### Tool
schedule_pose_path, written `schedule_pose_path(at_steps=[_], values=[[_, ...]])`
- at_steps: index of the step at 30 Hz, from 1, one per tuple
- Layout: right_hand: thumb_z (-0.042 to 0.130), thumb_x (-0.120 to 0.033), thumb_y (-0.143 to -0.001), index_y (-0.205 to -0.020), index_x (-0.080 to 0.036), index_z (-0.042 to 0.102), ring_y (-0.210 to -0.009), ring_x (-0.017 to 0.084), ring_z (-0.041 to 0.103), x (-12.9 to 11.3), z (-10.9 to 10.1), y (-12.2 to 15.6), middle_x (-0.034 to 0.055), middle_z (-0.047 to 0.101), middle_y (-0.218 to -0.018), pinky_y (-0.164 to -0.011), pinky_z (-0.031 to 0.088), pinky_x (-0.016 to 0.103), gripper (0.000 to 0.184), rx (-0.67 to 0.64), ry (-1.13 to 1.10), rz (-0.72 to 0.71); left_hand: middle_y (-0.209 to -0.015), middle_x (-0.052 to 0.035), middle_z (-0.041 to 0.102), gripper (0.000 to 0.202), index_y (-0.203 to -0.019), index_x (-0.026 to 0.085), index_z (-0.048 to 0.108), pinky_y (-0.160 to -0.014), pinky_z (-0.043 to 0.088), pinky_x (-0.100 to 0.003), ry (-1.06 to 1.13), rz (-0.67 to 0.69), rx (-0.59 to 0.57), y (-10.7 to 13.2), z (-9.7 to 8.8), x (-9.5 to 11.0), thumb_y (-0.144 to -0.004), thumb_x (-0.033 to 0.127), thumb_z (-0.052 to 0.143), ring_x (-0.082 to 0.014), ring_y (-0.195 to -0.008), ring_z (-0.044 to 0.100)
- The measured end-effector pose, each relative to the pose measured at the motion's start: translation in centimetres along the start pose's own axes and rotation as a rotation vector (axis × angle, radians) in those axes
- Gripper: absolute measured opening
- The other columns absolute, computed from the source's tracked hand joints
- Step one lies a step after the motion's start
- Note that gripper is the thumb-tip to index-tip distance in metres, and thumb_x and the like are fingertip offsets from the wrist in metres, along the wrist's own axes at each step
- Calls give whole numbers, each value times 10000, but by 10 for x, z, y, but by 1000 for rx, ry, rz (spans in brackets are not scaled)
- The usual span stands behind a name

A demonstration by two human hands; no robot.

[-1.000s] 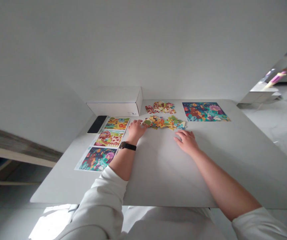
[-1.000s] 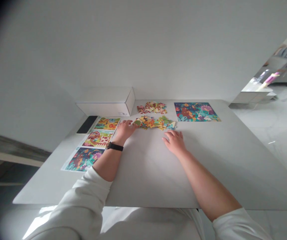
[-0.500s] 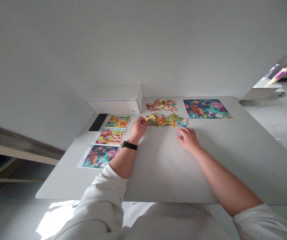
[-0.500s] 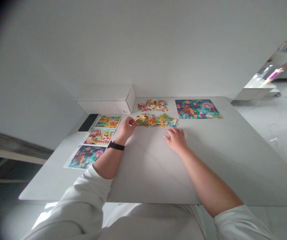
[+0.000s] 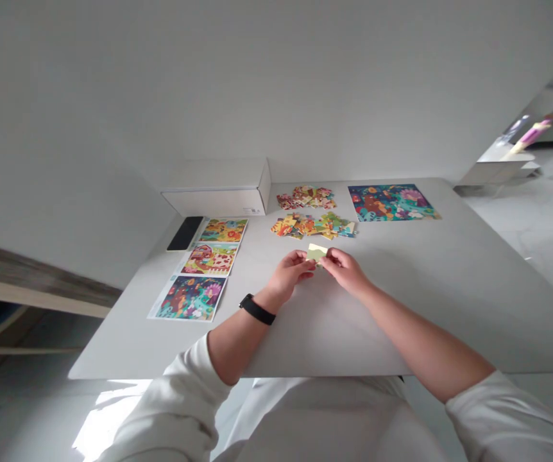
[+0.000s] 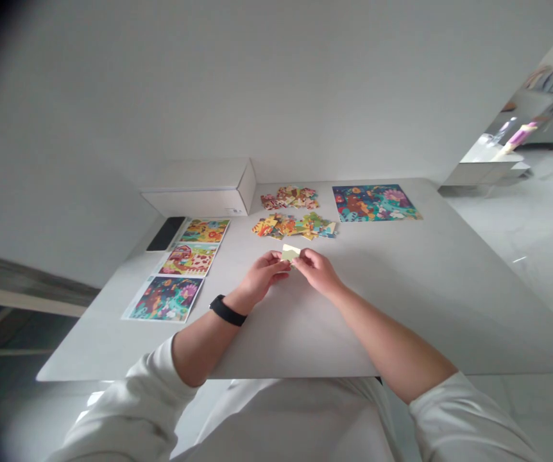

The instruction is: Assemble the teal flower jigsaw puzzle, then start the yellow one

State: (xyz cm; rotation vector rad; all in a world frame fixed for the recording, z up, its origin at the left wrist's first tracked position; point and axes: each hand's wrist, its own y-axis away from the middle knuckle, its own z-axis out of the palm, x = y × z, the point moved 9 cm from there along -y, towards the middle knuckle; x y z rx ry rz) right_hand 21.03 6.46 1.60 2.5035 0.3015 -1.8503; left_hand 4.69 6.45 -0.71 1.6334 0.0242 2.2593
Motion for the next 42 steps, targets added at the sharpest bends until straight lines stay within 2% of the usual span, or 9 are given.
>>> schedule_pose_path(at_steps=[3,8,16,27,30,33,35,38,42], values=[[674,-756,-895,-794,-254,578,-635,162,534,7,-7,-3,-29,601,-680,-581,411,271,521,50,-44,62,-977,-46,753,562,-976,195,673,-788,573,-295,14,-14,-12,-2,3,-4,-677,529,1012,-158,-865,709],[727,-768,-836,-747,-261,534,-612,159,523,11,-20,-8,-18,618,-683,-570,396,276,549,72,-102,95,-936,-36,726,543,-944,196,671,-760,572,-283,-19,-8,-11,-2,2,-1,-699,562,989,-145,-826,683],[683,-745,-900,-757,-263,549,-613,162,481,11,-13,-4,-42,542,-646,-589,376,285,520,40,-32,59,-854,-17,681,544,-910,198,649,-757,593,-303,-61,-39,-30,0,4,-5,-719,590,974,-146,-789,664],[660,-750,-897,-790,-261,591,-642,179,530,8,-15,-4,-16,622,-695,-616,410,299,506,43,-26,72,-831,-31,683,478,-905,184,680,-747,597,-304,-84,-17,-13,0,3,-2,-779,563,942,-151,-778,659],[646,-713,-926,-878,-259,650,-692,190,585,10,-18,-5,-8,657,-753,-655,460,305,456,70,-11,36,-818,-38,693,434,-874,190,673,-669,558,-269,-152,-14,57,-3,-10,6,-801,539,920,-147,-737,650],[647,-677,-943,-1032,-253,716,-806,208,668,14,-20,-6,16,718,-857,-730,519,314,438,93,16,3,-804,-40,714,337,-847,194,674,-545,433,-229,-322,30,180,-9,-36,28,-842,469,868,-122,-624,586],[660,-671,-936,-1082,-249,727,-854,217,705,17,-20,-7,28,744,-893,-765,547,321,452,89,25,5,-761,-33,713,255,-825,194,680,-530,388,-248,-545,54,270,-10,-56,46,-894,410,796,-117,-555,522],[667,-672,-934,-1109,-249,735,-842,214,715,19,-19,-8,34,762,-899,-782,569,329,463,80,48,-2,-778,-57,740,201,-790,200,684,-649,453,-288,-1048,87,356,-8,-76,68,-941,326,724,-182,-686,630],[653,-643,-958,-1116,-246,744,-798,205,708,13,-19,-7,37,766,-889,-779,571,333,437,73,102,-46,-962,-111,795,163,-925,206,735,-809,533,-352,-1490,48,326,-3,-83,72,-990,345,680,-287,-940,732]])
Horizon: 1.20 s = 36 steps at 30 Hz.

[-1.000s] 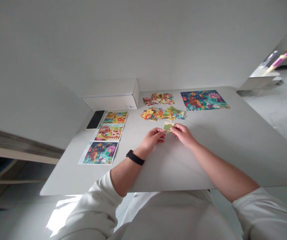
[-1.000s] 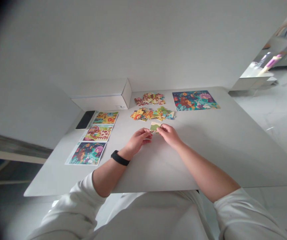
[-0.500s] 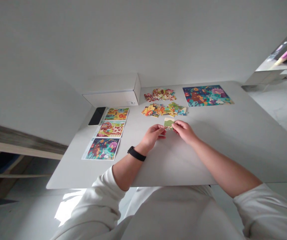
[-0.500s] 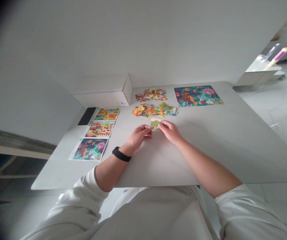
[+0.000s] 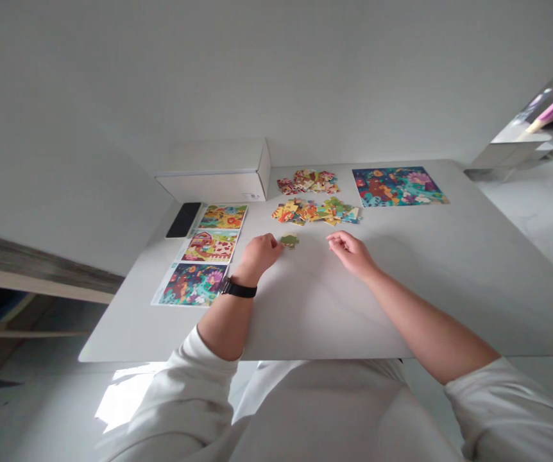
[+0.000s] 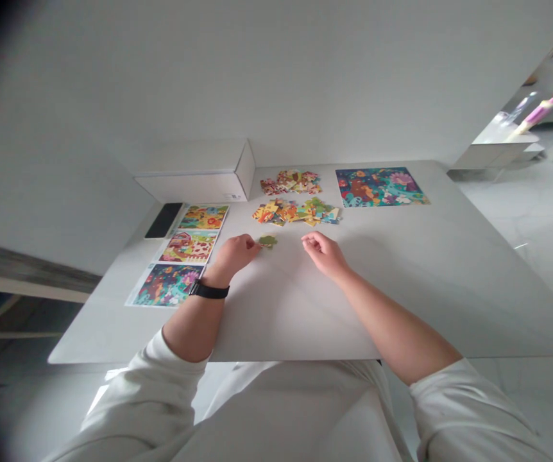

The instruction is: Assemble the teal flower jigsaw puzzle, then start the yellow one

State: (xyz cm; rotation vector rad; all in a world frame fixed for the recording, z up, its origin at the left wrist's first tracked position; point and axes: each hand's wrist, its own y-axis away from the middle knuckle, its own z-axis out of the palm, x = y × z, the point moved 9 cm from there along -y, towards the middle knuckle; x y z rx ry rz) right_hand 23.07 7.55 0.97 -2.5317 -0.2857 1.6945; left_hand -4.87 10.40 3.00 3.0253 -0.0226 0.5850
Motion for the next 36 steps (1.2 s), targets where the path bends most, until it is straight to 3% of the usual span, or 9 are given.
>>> schedule_pose_path(at_steps=[2,4,6,8,12,21,29,32,36], values=[[648,-627,-970,-1119,-246,743,-785,205,708,-2,0,0,37,765,-885,-775,571,336,420,2,19,-15,-1081,-129,791,164,-1037,201,745,-901,560,-386,-57,86,55,3,-4,7,-1018,332,649,-301,-1026,734],[644,-610,-982,-1119,-250,744,-777,207,708,-2,0,1,36,765,-876,-769,571,336,398,7,37,-23,-1167,-129,774,167,-1105,203,743,-1033,553,-415,-55,259,118,7,-5,24,-1037,303,627,-297,-1118,719],[642,-589,-993,-1122,-252,748,-771,207,709,-2,0,1,33,766,-866,-759,569,332,377,11,56,-30,-1227,-120,760,167,-1138,212,745,-1137,519,-434,-33,434,127,14,-1,42,-1042,289,631,-289,-1202,696],[644,-565,-998,-1128,-249,752,-760,202,706,-3,0,1,31,769,-863,-747,564,323,359,11,77,-38,-1293,-116,747,183,-1175,219,747,-1168,511,-449,-22,514,95,18,9,51,-1032,291,658,-292,-1256,678],[637,-501,-1000,-1127,-235,758,-747,192,704,-5,0,2,31,780,-876,-740,552,311,319,10,100,-45,-1383,-116,723,249,-1252,236,749,-1150,531,-486,-61,458,50,20,24,51,-1027,328,694,-318,-1304,663],[678,-398,-960,-1122,-237,788,-753,181,692,-10,11,3,30,804,-915,-776,559,316,253,-77,142,-47,-1551,-129,649,419,-1447,248,694,-1207,503,-516,-106,458,80,19,34,51,-1045,367,674,-347,-1421,605],[685,-301,-970,-1090,-244,809,-798,186,714,-12,14,3,34,818,-946,-813,571,317,182,-114,187,-83,-1447,-144,694,342,-1345,240,750,-1174,524,-553,5,509,182,19,25,54,-1023,345,698,-355,-1342,638],[684,-255,-974,-1047,-248,807,-824,188,722,-14,14,3,38,820,-973,-832,569,316,143,-108,230,-120,-1237,-120,759,232,-1221,230,779,-1079,573,-473,156,592,216,25,15,63,-1069,306,621,-288,-1170,705],[679,-214,-985,-1019,-240,798,-862,192,726,-17,13,3,49,808,-998,-851,571,314,126,-75,295,-182,-1022,-64,776,239,-1161,236,789,-876,602,-342,296,702,104,34,19,78,-1086,267,564,-193,-883,718]])
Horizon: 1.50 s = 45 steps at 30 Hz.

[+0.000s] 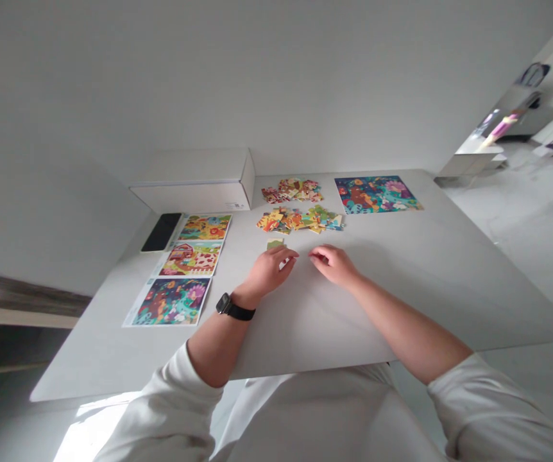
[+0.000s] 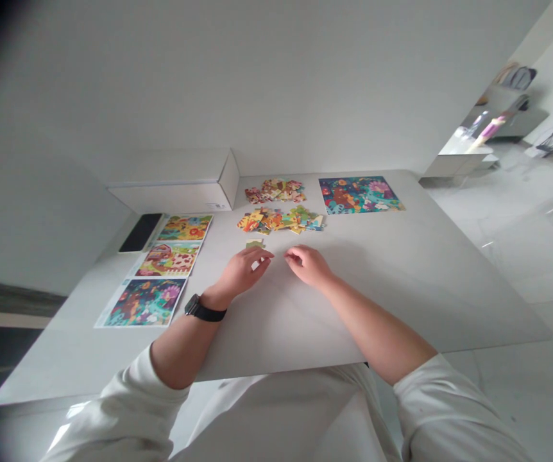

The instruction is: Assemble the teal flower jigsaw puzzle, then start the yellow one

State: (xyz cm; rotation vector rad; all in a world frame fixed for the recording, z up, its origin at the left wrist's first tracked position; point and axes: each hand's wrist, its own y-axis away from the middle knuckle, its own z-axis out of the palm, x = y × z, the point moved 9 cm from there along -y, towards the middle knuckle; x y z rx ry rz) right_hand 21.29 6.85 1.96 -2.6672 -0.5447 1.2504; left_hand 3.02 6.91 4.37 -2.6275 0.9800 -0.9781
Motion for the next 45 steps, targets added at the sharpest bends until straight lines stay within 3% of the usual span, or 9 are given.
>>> schedule_pose_path(at_steps=[5,8,12,16,21,24,30,39,45], values=[[643,-191,-994,-1075,-238,804,-976,233,734,4,-18,-5,77,803,-1069,-951,586,366,186,51,170,-38,-1004,-52,795,229,-1141,245,800,-860,601,-338,28,50,-86,0,12,10,-1063,239,585,-186,-848,717],[668,-232,-982,-1192,-228,807,-1145,309,705,10,-42,-11,128,783,-1221,-1074,554,450,252,79,392,-37,-1054,-72,805,241,-1133,247,804,-975,599,-396,-55,22,-61,-2,6,8,-1074,239,570,-231,-996,736],[641,-302,-1016,-1348,-211,772,-1212,341,673,25,-63,-23,157,742,-1319,-1125,520,476,367,61,574,42,-1280,-97,784,280,-1247,261,798,-1139,537,-483,-206,-141,-27,-2,-1,-8,-1060,257,591,-287,-1244,691],[626,-366,-1046,-1450,-220,726,-1313,372,614,28,-47,-40,180,668,-1460,-1145,492,506,442,23,652,36,-1458,-97,715,364,-1361,273,762,-1234,464,-517,-290,-243,-47,1,2,-24,-1020,271,633,-313,-1361,632],[628,-428,-1051,-1494,-219,697,-1398,396,540,28,-9,-65,200,616,-1535,-1202,420,556,494,-33,676,29,-1465,-125,699,475,-1482,245,669,-1254,436,-497,-362,-343,-13,5,-4,-39,-1009,280,644,-328,-1385,609],[596,-431,-1070,-1487,-215,691,-1444,401,503,30,0,-69,202,611,-1539,-1274,315,642,479,-11,676,37,-1502,-148,674,584,-1576,231,577,-1280,398,-530,-389,-405,32,8,-12,-48,-1002,307,657,-351,-1414,585],[590,-430,-1067,-1539,-220,641,-1465,428,492,40,-1,-60,211,574,-1591,-1275,272,728,519,46,669,86,-1550,-163,629,645,-1618,231,521,-1292,387,-549,-375,-440,87,5,-14,-60,-993,305,665,-360,-1447,560],[561,-431,-1045,-1569,-157,600,-1504,491,447,52,-12,-61,279,541,-1617,-1249,249,822,593,111,639,207,-1653,-159,538,586,-1579,251,565,-1307,393,-551,-390,-384,81,-21,-28,-51,-1006,312,670,-361,-1530,494],[565,-446,-1035,-1567,-136,579,-1527,506,425,58,-17,-58,304,532,-1622,-1232,258,830,615,141,634,256,-1672,-107,563,498,-1538,283,656,-1320,368,-545,-396,-257,-29,-60,-6,-45,-1050,380,642,-353,-1549,485]])
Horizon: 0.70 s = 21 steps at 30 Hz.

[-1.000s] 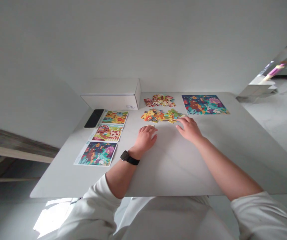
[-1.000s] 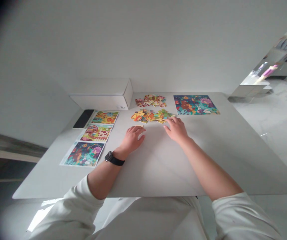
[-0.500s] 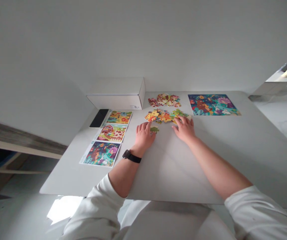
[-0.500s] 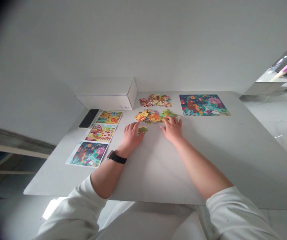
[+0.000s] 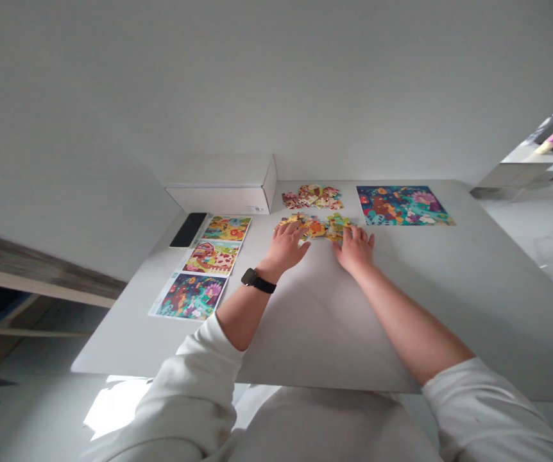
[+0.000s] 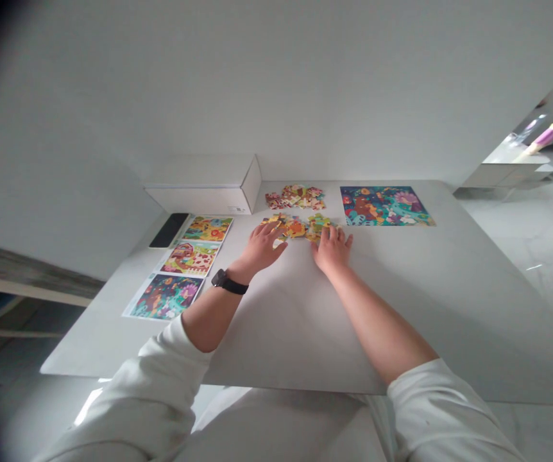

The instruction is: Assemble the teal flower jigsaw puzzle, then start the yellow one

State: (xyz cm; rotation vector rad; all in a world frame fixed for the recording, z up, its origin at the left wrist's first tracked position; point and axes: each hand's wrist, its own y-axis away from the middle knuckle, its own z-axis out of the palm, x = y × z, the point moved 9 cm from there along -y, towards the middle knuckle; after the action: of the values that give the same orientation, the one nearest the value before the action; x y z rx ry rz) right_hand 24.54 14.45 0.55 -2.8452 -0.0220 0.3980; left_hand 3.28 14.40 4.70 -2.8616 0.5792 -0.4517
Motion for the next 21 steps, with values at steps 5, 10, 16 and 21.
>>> schedule_pose_path(at_steps=[5,10,16,21], values=[[589,-419,-1032,-1509,-121,612,-1508,498,453,1,-6,2,315,565,-1579,-1226,275,830,563,16,11,30,-1664,-111,584,505,-1537,296,673,-1312,358,-586,-8,14,-60,-6,27,-3,-1051,430,648,-363,-1569,471],[605,-412,-1040,-1521,-185,636,-1499,456,475,-15,-12,3,261,556,-1606,-1266,267,786,533,48,29,-80,-1655,-93,589,459,-1504,325,706,-1320,332,-604,1,-34,-38,3,31,-17,-1069,434,610,-367,-1571,458],[626,-424,-1034,-1453,-253,697,-1466,451,501,-16,-5,5,219,582,-1576,-1239,309,788,458,16,26,-112,-1670,-129,565,493,-1531,308,685,-1324,284,-701,-25,-155,-16,4,28,-23,-1062,444,612,-444,-1603,403],[618,-420,-1037,-1433,-181,680,-1438,452,508,0,-6,4,261,598,-1527,-1232,334,768,467,41,38,-24,-1758,-136,465,556,-1595,302,625,-1325,225,-778,-24,-219,-28,4,30,-27,-1067,474,597,-494,-1644,337]])
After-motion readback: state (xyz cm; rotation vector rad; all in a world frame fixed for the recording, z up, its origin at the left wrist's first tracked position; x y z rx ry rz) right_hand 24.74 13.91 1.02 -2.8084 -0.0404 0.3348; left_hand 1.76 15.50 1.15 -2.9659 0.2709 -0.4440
